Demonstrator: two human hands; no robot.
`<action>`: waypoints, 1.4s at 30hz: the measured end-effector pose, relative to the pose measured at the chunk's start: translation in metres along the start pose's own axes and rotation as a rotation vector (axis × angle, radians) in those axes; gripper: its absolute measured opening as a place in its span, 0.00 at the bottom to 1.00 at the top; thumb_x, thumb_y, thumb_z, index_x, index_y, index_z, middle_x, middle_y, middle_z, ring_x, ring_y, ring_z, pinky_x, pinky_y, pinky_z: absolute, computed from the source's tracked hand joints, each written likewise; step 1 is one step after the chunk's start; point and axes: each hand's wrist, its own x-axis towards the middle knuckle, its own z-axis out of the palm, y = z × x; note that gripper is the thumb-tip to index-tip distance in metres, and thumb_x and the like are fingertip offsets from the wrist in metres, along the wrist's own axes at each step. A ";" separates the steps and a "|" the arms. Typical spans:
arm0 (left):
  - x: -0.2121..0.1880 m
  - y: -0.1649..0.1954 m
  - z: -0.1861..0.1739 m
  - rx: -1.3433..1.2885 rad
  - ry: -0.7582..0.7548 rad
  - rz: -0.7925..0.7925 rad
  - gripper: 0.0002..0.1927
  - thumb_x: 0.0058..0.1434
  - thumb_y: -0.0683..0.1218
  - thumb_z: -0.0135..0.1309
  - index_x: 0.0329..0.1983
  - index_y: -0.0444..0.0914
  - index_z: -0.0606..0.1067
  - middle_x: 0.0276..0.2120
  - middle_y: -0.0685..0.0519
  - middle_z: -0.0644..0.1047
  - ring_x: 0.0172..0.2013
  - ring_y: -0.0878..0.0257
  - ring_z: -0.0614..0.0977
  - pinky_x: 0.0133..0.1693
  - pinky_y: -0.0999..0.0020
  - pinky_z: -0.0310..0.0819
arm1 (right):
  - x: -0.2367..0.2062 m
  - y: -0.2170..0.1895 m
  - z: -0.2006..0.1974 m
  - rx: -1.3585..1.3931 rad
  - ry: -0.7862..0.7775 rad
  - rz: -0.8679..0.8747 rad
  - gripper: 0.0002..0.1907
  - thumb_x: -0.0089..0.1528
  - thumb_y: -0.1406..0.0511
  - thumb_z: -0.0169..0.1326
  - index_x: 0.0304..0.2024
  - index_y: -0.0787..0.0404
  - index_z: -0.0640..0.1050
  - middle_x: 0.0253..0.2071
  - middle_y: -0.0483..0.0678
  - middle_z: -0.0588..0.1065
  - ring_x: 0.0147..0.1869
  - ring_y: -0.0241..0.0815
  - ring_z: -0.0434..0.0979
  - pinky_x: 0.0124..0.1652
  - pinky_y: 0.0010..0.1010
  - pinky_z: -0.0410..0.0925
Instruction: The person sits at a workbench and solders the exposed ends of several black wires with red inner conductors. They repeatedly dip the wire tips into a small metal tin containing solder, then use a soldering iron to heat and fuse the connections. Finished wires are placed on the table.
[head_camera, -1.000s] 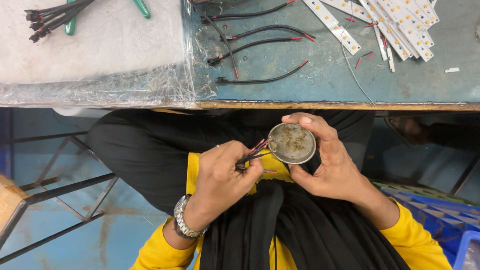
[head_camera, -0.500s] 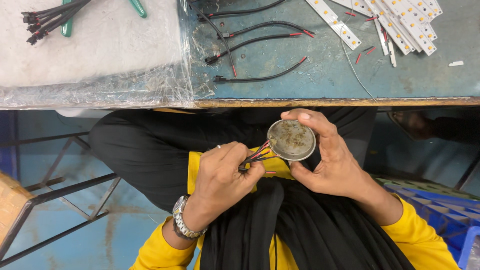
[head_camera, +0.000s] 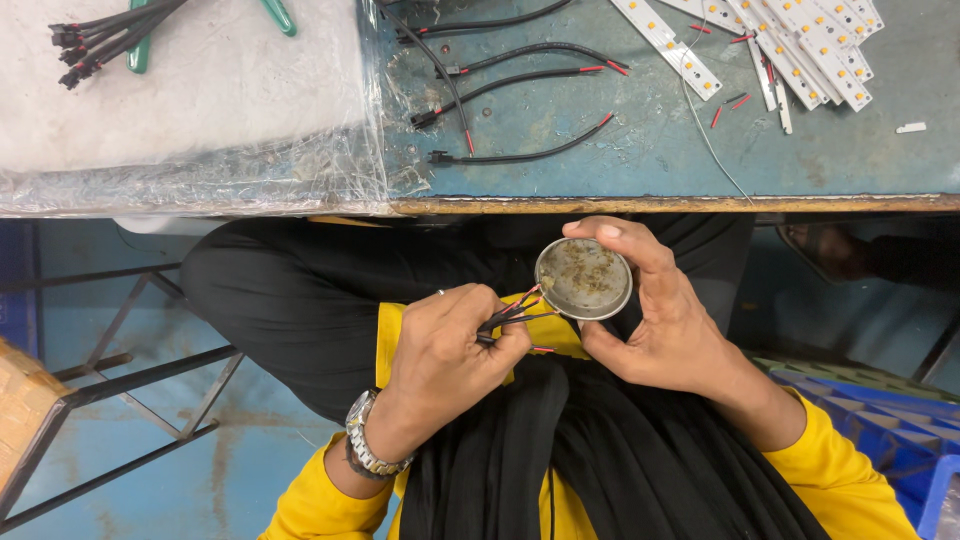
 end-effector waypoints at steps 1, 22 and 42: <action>0.000 0.000 0.000 -0.006 -0.002 -0.002 0.12 0.52 0.36 0.61 0.25 0.35 0.67 0.18 0.49 0.69 0.18 0.56 0.73 0.23 0.63 0.66 | 0.000 0.000 0.000 -0.006 0.001 -0.001 0.49 0.53 0.78 0.58 0.71 0.50 0.52 0.68 0.56 0.66 0.69 0.50 0.72 0.65 0.38 0.67; -0.013 -0.016 0.001 -0.487 0.033 -0.476 0.10 0.65 0.44 0.60 0.32 0.34 0.75 0.21 0.62 0.72 0.24 0.78 0.69 0.27 0.79 0.64 | -0.007 0.009 0.002 0.086 0.040 0.015 0.48 0.54 0.78 0.56 0.72 0.51 0.52 0.69 0.57 0.64 0.72 0.49 0.70 0.68 0.38 0.67; -0.050 -0.025 -0.001 -0.777 -0.046 -0.535 0.11 0.66 0.48 0.60 0.34 0.36 0.76 0.26 0.62 0.73 0.29 0.76 0.70 0.31 0.78 0.66 | -0.009 0.015 0.001 0.144 0.165 0.051 0.56 0.51 0.82 0.56 0.76 0.48 0.48 0.71 0.58 0.62 0.72 0.48 0.68 0.65 0.39 0.70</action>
